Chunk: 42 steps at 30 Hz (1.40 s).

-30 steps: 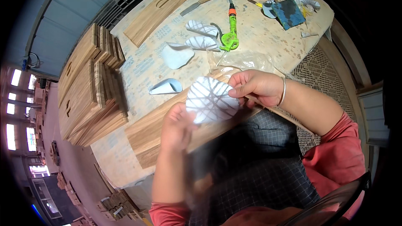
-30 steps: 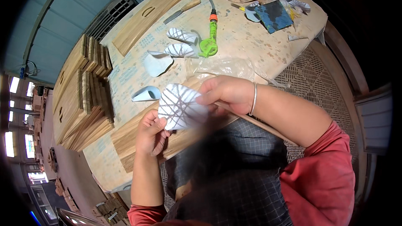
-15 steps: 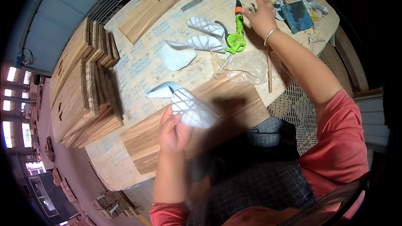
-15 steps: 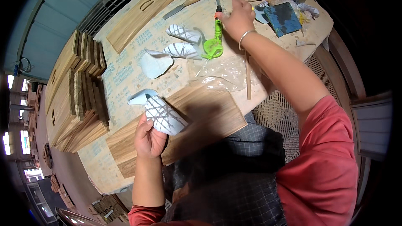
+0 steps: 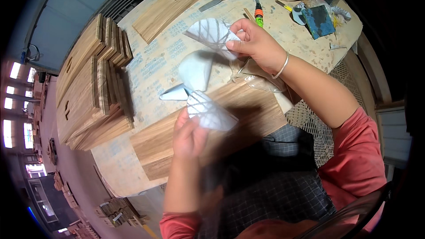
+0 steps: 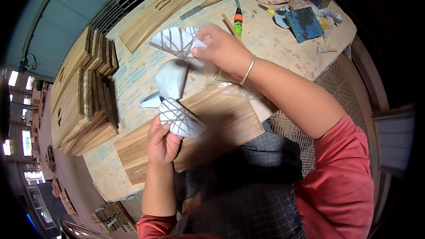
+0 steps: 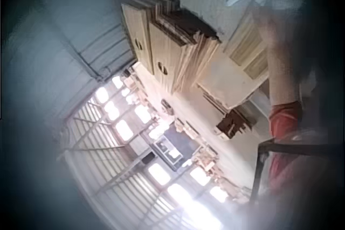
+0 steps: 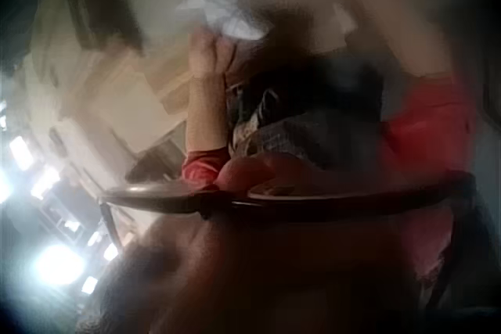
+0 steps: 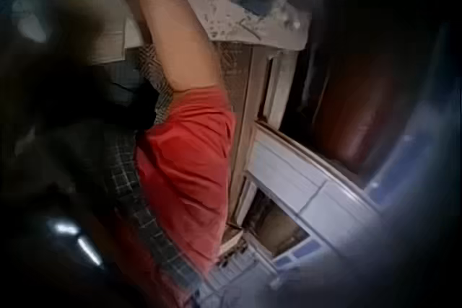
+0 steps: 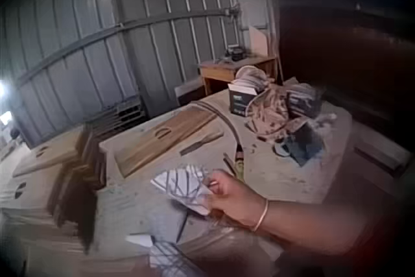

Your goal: The person sands a wooden board with a sanding block, then uses a cloth to wipe the surface. They handle a stack of white circular objects, applying a substance with a wooden stick, and finally sand the circular cutout on the wooden board.

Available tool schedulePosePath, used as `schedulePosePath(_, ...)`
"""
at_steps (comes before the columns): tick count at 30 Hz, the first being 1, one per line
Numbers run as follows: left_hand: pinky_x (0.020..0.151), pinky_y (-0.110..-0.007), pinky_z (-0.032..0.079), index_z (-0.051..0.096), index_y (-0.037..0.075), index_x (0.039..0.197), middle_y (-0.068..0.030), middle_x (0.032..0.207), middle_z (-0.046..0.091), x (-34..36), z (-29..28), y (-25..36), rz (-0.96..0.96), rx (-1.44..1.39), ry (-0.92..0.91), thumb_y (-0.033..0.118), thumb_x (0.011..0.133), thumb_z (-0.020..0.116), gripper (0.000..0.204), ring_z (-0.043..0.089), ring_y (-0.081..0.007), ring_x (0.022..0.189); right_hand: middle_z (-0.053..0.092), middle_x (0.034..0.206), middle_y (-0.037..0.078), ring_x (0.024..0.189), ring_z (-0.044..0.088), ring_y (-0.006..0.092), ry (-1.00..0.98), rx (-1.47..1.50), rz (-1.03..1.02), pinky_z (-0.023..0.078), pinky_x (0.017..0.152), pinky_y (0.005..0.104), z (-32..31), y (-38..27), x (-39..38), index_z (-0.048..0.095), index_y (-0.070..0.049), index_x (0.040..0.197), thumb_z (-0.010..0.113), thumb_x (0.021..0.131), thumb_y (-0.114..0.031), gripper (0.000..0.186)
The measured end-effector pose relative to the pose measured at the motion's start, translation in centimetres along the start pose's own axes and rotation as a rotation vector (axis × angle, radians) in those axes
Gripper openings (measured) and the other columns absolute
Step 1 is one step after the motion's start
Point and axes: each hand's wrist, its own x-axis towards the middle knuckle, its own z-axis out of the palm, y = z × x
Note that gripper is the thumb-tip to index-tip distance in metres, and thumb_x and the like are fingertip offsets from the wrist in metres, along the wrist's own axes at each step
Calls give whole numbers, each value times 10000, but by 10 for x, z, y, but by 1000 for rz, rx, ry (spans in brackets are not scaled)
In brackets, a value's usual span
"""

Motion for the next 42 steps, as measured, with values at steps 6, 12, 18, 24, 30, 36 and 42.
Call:
schedulePosePath(6,971,-497,489,299,-43,1399,-230,1279,522,-1,12,0,108,43,53,-20,928,462,499,567,-325,1150,568,1215,205,1101,616,282,-246,684,225,549,910,421,14,-27,-55,412,108,1273,534,938,-56,393)
schedulePosePath(12,854,-369,559,380,-35,1366,-183,1226,564,-3,61,-9,80,323,174,-19,953,428,416,622,-251,1049,543,1273,209,1141,589,293,-392,964,380,478,988,447,32,-15,-103,412,96,1302,534,939,-70,418)
schedulePosePath(18,860,-325,495,545,-57,1195,-128,1134,621,-20,94,-16,162,369,176,-14,894,499,308,610,-213,995,586,1167,172,1051,621,262,-178,794,347,517,925,410,38,-10,-127,441,26,1216,615,881,-20,381)
schedulePosePath(24,801,-291,456,468,-119,1265,-122,1095,603,-45,114,-7,186,308,-54,118,907,482,430,557,-164,886,640,970,114,854,661,168,-26,559,167,572,690,278,27,-14,-138,402,-52,1112,622,894,-20,311)
schedulePosePath(30,938,-333,463,540,-73,1219,-128,1181,606,-51,104,-13,268,362,25,-47,891,521,329,586,-190,1062,656,940,98,818,653,129,-19,540,144,531,637,219,37,-15,-145,402,-59,1104,634,883,-4,325)
schedulePosePath(36,878,-337,489,540,-40,1106,-116,1084,625,-58,102,-13,284,356,-2,-9,900,540,208,603,-167,964,622,1181,121,1084,587,162,-111,475,290,486,908,315,36,-14,-153,454,-43,1203,662,896,-150,386)
schedulePosePath(42,851,-348,520,541,-20,1063,-132,1023,651,-62,90,-11,88,359,-56,48,883,609,204,640,-195,920,554,1300,115,1185,552,189,-489,657,282,442,1004,337,42,-11,-156,403,5,1378,693,873,-193,615)
